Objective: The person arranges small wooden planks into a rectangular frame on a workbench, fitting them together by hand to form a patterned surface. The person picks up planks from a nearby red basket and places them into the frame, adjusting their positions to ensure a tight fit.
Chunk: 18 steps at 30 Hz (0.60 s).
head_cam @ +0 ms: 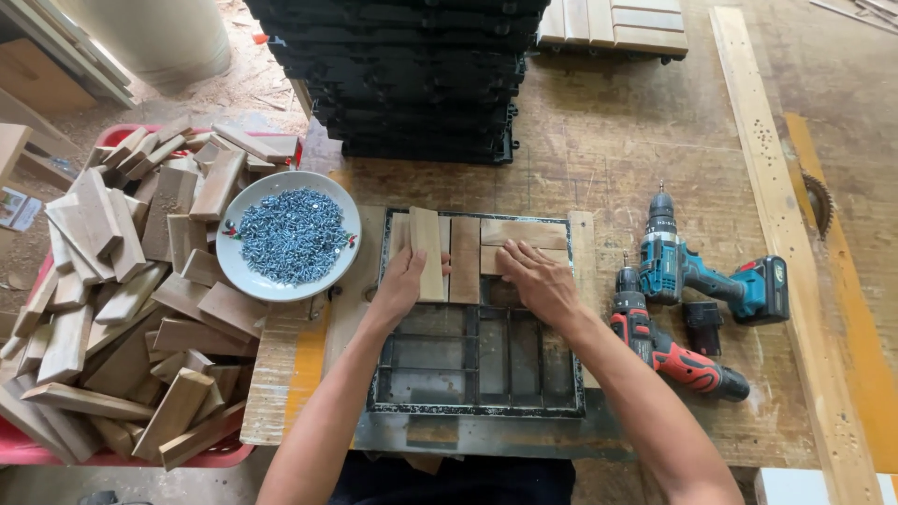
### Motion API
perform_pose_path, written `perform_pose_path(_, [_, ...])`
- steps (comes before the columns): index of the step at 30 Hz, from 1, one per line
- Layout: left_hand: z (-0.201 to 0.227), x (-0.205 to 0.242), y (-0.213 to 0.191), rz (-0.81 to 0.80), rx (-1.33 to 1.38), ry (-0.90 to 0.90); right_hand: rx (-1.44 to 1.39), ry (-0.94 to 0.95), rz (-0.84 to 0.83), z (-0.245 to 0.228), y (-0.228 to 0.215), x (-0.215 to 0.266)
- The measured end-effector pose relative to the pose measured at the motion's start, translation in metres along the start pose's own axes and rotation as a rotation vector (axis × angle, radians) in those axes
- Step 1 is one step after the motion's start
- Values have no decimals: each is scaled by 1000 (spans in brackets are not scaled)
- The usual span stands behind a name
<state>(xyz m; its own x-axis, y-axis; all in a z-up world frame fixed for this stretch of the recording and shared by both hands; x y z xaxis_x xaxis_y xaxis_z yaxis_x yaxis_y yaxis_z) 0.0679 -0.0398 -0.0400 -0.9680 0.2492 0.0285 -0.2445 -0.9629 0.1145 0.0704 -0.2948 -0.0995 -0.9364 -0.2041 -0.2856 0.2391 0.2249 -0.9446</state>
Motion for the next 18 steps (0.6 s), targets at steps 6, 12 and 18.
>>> perform_pose_path(6, [9,1,2,-16,-3,-5,19,-9,63,-20,-18,9])
perform_pose_path(12, [30,6,12,-57,-144,41,61,124,-149,-53,-58,20])
perform_pose_path(18, [2,-13,12,-85,-254,75,46,147,-378,-46,-58,15])
Point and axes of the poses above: each hand's wrist, its own x-axis away from the middle knuckle, its own y-axis out of the palm, z = x × y, the point moved 6 cm from there along -x, towards the middle knuckle, and after that the axes turned 12 degrees about y, right-handed, at the moved point
